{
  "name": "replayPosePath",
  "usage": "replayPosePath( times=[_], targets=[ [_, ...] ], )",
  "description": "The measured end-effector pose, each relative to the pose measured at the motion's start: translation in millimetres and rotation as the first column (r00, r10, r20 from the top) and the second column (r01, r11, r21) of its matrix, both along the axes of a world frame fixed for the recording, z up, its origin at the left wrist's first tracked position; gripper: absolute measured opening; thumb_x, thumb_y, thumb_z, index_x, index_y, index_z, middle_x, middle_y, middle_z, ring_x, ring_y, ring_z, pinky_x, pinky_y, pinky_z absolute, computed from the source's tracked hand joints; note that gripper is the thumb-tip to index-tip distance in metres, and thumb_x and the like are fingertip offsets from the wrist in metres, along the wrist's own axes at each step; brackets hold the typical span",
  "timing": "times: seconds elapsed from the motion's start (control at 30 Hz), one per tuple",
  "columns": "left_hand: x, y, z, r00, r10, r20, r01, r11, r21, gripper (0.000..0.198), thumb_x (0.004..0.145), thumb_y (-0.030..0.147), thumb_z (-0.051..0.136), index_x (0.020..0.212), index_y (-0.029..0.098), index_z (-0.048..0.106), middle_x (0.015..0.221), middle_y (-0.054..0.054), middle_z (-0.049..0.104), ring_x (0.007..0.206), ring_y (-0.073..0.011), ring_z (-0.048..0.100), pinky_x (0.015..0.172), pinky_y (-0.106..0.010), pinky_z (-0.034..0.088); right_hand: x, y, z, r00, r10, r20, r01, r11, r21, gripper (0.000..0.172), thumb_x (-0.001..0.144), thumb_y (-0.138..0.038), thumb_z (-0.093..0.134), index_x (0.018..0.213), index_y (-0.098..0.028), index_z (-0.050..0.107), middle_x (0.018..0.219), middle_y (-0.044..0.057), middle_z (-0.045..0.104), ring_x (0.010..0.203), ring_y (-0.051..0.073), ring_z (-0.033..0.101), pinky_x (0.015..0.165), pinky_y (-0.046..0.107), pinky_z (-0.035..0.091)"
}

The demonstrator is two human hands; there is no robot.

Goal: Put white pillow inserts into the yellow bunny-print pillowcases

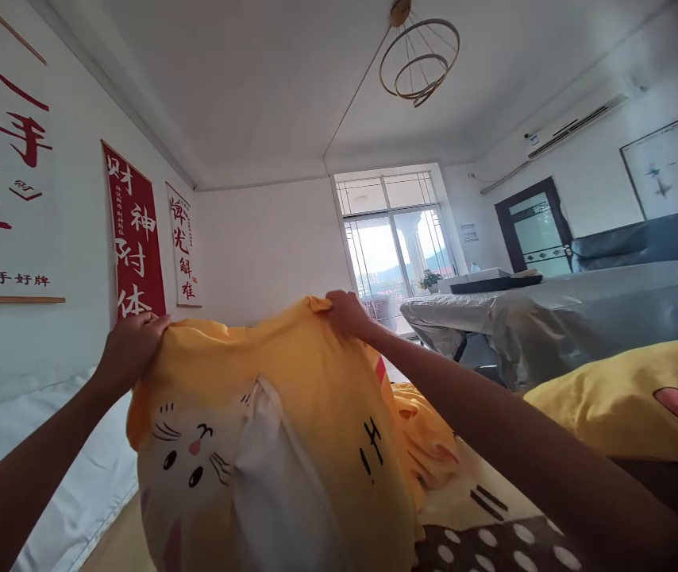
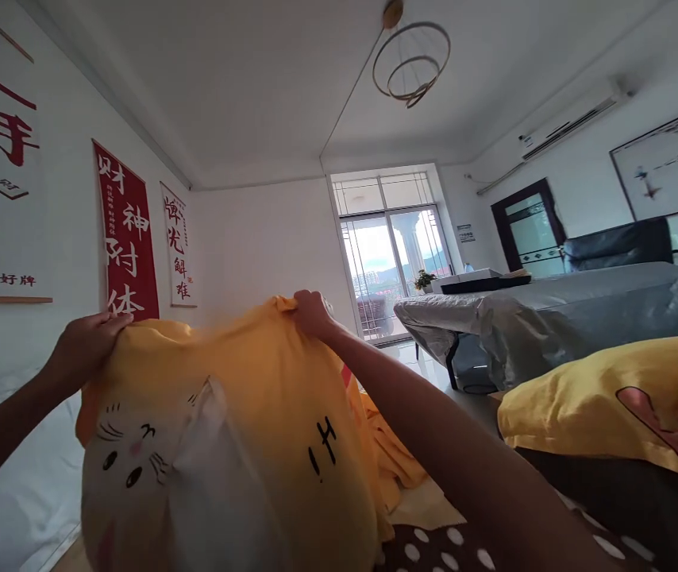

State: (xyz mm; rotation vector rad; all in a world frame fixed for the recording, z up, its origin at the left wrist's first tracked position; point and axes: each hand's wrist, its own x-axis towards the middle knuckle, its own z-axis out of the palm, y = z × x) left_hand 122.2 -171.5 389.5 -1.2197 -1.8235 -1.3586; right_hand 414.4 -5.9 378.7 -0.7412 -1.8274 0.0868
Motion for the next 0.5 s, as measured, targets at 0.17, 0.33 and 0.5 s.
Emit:
replayPosePath(
  times=[0.17, 0.33, 0.5],
  targets=[
    [40.5, -33.6, 54.7, 0.937, 0.265, -0.227, -0.239, 0.962, 0.136, 0.034, 0.08, 0.04, 0.044, 0.092, 0.014, 0.061, 0.093, -0.01, 0.061, 0.102, -0.036, 0.057, 0.094, -0.058, 0.037, 0.9, -44.8, 72.7, 0.95, 0.034, -0.311, 0.086, 0.927, 0.366, 0.015, 0.068, -0.009, 0.044, 0.063, -0.022, 0.037, 0.062, -0.003, 0.041, 0.062, 0.013, 0.034, 0.057, 0.026, 0.024],
    [112.0, -36.2, 74.0, 0.867, -0.263, -0.422, 0.192, 0.96, -0.204, 0.071, 0.069, 0.048, 0.06, 0.134, 0.025, 0.043, 0.128, -0.003, 0.056, 0.115, -0.0265, 0.055, 0.093, -0.039, 0.043, -32.9, -68.3, 62.5, 0.951, 0.275, -0.143, -0.202, 0.9, 0.386, 0.018, 0.07, -0.016, 0.051, 0.056, -0.021, 0.04, 0.056, -0.005, 0.037, 0.059, 0.01, 0.032, 0.055, 0.025, 0.025],
    [130.8, 4.5, 34.6, 0.909, -0.392, -0.139, 0.28, 0.825, -0.491, 0.028, 0.075, 0.042, 0.052, 0.082, 0.017, 0.061, 0.066, 0.0, 0.056, 0.059, -0.0158, 0.052, 0.05, -0.025, 0.034, -49.0, -61.1, 31.9, 0.859, 0.508, -0.062, -0.472, 0.834, 0.284, 0.003, 0.07, -0.02, 0.057, 0.072, -0.02, 0.055, 0.064, -0.005, 0.053, 0.064, 0.011, 0.046, 0.061, 0.024, 0.037]
  ],
)
